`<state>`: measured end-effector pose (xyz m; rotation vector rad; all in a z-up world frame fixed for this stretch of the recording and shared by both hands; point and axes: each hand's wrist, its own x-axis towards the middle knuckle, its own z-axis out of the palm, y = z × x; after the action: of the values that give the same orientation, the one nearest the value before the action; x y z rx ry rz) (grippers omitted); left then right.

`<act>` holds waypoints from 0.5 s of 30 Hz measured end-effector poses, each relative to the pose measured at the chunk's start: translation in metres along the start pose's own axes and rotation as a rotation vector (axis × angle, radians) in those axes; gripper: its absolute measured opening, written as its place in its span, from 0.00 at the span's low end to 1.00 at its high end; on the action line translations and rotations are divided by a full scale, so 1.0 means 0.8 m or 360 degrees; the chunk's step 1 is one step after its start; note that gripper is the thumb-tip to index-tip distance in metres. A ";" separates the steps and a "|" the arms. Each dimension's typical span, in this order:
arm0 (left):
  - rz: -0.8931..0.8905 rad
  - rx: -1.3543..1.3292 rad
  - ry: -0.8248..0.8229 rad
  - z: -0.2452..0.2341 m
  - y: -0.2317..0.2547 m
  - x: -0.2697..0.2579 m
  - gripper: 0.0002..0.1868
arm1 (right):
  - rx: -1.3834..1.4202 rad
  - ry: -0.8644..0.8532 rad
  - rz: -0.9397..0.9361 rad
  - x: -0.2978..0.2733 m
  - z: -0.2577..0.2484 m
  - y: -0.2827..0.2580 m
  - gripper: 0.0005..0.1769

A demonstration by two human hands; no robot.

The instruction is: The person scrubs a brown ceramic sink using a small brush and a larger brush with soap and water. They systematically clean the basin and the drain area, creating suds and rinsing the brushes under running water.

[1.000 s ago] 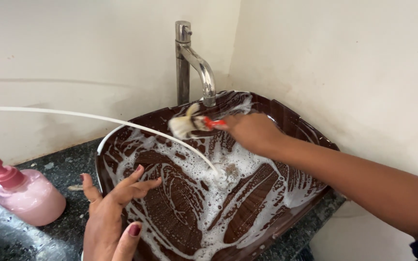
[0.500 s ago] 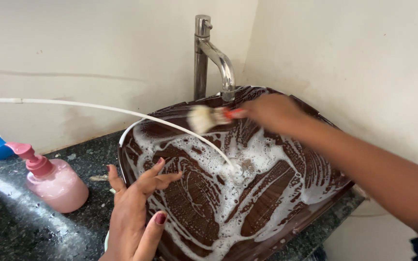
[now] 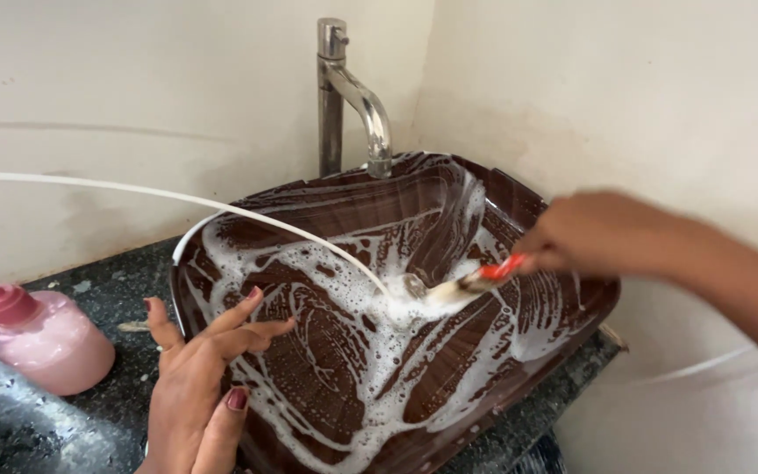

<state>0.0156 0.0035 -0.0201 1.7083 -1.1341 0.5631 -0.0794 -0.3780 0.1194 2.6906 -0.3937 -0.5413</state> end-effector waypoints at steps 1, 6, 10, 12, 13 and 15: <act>0.0019 0.0027 -0.0019 -0.001 -0.001 0.001 0.28 | -0.0033 -0.0101 0.0145 0.004 -0.012 0.012 0.17; 0.0129 0.0120 -0.0124 -0.004 -0.002 0.004 0.30 | -0.0246 0.0370 0.0066 0.063 0.001 0.003 0.16; 0.0103 0.0154 -0.0142 -0.003 -0.004 0.005 0.32 | 0.0420 0.0409 -0.0501 0.062 0.024 -0.025 0.19; 0.0117 0.0152 -0.0142 -0.004 -0.006 0.004 0.32 | 0.0401 0.0200 -0.0461 0.047 0.016 -0.015 0.20; 0.0120 0.0147 -0.0142 -0.004 -0.007 0.003 0.32 | 0.0389 0.0091 -0.0438 0.042 0.013 -0.010 0.21; 0.0138 0.0150 -0.0124 -0.003 -0.007 0.003 0.32 | 0.0238 0.0116 -0.0325 0.049 -0.008 0.005 0.18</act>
<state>0.0219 0.0053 -0.0199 1.7813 -1.2595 0.6167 -0.0425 -0.3931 0.1144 2.9048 -0.1449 -0.4854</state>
